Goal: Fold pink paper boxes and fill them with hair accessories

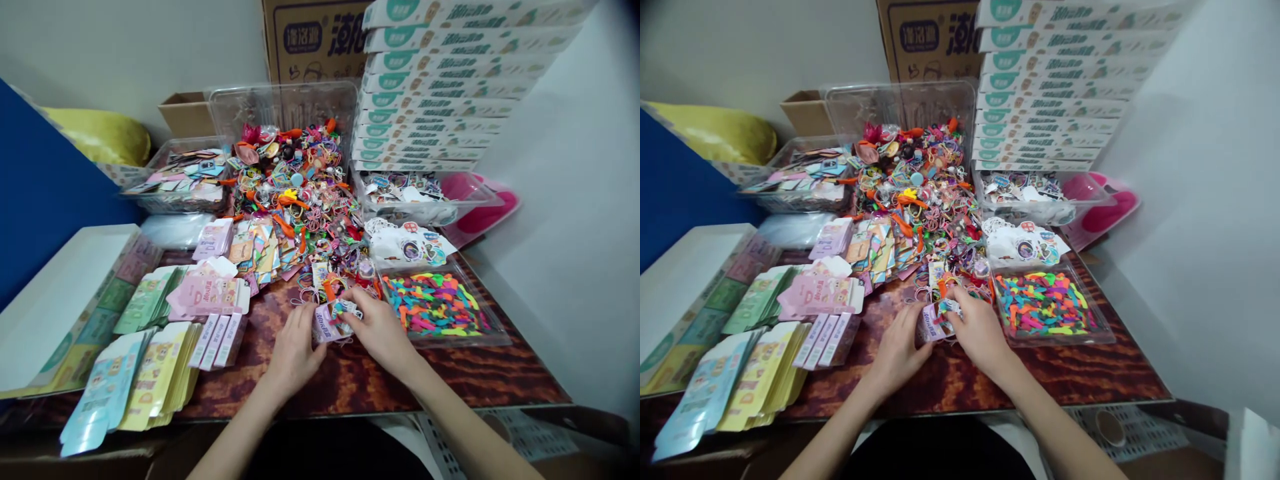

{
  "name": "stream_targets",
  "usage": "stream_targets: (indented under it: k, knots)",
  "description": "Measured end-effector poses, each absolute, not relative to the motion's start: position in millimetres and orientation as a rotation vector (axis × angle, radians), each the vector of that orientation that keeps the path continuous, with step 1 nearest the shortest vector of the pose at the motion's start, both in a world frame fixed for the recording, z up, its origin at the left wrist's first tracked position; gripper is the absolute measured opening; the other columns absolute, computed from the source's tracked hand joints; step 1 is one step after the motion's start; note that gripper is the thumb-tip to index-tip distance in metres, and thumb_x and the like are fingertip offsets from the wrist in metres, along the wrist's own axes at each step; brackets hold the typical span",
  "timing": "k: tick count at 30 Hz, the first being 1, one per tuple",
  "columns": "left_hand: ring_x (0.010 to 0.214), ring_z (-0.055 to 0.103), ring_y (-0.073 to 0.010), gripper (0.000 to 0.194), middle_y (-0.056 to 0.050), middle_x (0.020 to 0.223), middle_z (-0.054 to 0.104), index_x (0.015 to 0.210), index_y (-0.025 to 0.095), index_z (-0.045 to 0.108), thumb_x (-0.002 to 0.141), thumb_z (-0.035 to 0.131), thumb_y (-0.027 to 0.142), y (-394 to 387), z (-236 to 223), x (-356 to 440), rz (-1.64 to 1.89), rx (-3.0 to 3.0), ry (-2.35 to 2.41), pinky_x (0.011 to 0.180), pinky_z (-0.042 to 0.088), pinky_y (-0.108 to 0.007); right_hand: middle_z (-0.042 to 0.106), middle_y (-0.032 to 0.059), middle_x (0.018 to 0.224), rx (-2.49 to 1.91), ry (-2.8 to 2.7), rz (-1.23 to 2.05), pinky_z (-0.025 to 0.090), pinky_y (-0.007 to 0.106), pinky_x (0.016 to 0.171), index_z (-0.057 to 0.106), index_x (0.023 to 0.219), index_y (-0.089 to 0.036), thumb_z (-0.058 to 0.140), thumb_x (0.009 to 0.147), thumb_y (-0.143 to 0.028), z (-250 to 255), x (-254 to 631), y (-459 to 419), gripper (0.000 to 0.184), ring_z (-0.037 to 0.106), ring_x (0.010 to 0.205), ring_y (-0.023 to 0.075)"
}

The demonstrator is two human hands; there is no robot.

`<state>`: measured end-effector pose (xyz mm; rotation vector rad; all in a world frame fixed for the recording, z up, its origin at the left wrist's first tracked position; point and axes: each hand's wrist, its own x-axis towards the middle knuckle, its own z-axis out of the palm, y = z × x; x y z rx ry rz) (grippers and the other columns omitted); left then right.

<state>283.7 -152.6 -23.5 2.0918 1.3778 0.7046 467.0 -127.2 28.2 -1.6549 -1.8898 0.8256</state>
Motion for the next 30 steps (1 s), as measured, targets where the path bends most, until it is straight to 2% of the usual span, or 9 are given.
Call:
stream_targets:
  k: [5,9,11,15,18,22,24,27,30]
  knots:
    - [0.125,0.051,-0.0294,0.061,-0.014,0.132,0.054,0.134,0.019,0.039,0.076,0.060,0.011,-156,-30,280,0.721,2.090,1.432,0.103,0.047,-0.049,0.071,0.0062,0.081,-1.837,-2.204,0.729,0.044,0.031,0.069,0.059,0.099,-0.020,0.053,0.081,-0.005,31,442,-120,0.024,0.069,0.079,0.0256]
    - [0.123,0.053,-0.0298,0.060,-0.014,0.129,0.055,0.133,0.019,0.039,0.077,0.059,0.012,-156,-30,273,0.761,2.038,1.515,0.100,0.049,-0.049,0.070,0.0065,0.093,-1.541,-2.081,0.781,0.047,0.029,0.073,0.061,0.098,-0.020,0.050,0.082,-0.003,19,437,-119,0.025,0.067,0.085,0.0210]
    - [0.125,0.051,-0.0305,0.061,-0.015,0.129,0.055,0.134,0.019,0.038,0.077,0.059,0.012,-156,-28,270,0.778,2.032,1.542,0.100,0.049,-0.049,0.070,0.0056,0.092,-1.450,-1.924,0.797,0.049,0.028,0.072,0.062,0.099,-0.020,0.049,0.085,-0.006,12,437,-120,0.023,0.067,0.082,0.0192]
    - [0.126,0.050,-0.0296,0.062,-0.014,0.131,0.054,0.134,0.019,0.039,0.076,0.058,0.008,-156,-26,269,0.806,2.049,1.497,0.102,0.048,-0.048,0.073,0.0044,0.083,-1.487,-2.052,0.720,0.048,0.030,0.072,0.067,0.084,-0.022,0.050,0.086,-0.008,9,436,-124,0.021,0.069,0.077,0.0208]
    - [0.123,0.052,-0.0292,0.061,-0.014,0.128,0.055,0.133,0.018,0.040,0.075,0.060,0.009,-156,-26,271,0.849,2.000,1.500,0.101,0.048,-0.047,0.075,0.0047,0.087,-1.430,-2.107,0.697,0.049,0.031,0.073,0.070,0.087,-0.022,0.050,0.089,-0.010,15,437,-128,0.023,0.069,0.080,0.0210]
    - [0.116,0.057,-0.0292,0.062,-0.013,0.122,0.057,0.130,0.018,0.043,0.075,0.071,0.020,-154,-26,275,0.968,1.812,1.558,0.096,0.050,-0.044,0.070,0.0086,0.102,-1.337,-1.745,0.477,0.049,0.036,0.086,0.068,0.096,-0.021,0.055,0.092,-0.022,14,440,-138,0.013,0.064,0.099,0.0238]
    - [0.112,0.059,-0.0284,0.060,-0.011,0.119,0.059,0.127,0.019,0.046,0.075,0.075,0.025,-154,-25,278,1.039,1.667,1.564,0.094,0.051,-0.043,0.068,0.0084,0.103,-1.356,-1.583,0.569,0.051,0.037,0.085,0.067,0.096,-0.021,0.062,0.090,-0.028,7,439,-143,0.011,0.064,0.098,0.0246]
    - [0.102,0.063,-0.0240,0.041,-0.009,0.115,0.061,0.119,0.021,0.051,0.082,0.069,0.025,-155,-22,282,1.096,1.476,1.443,0.088,0.053,-0.039,0.070,0.0058,0.098,-1.341,-1.361,0.897,0.054,0.035,0.080,0.064,0.099,-0.022,0.064,0.089,-0.033,-7,433,-146,0.016,0.067,0.090,0.0227]
    - [0.083,0.065,-0.0178,0.041,-0.008,0.113,0.062,0.126,0.022,0.050,0.086,0.063,0.025,-158,-15,283,1.075,1.307,1.252,0.074,0.056,-0.032,0.071,0.0058,0.106,-1.219,-1.035,1.016,0.056,0.035,0.082,0.058,0.111,-0.024,0.072,0.082,-0.033,-11,430,-144,0.033,0.069,0.096,0.0225]
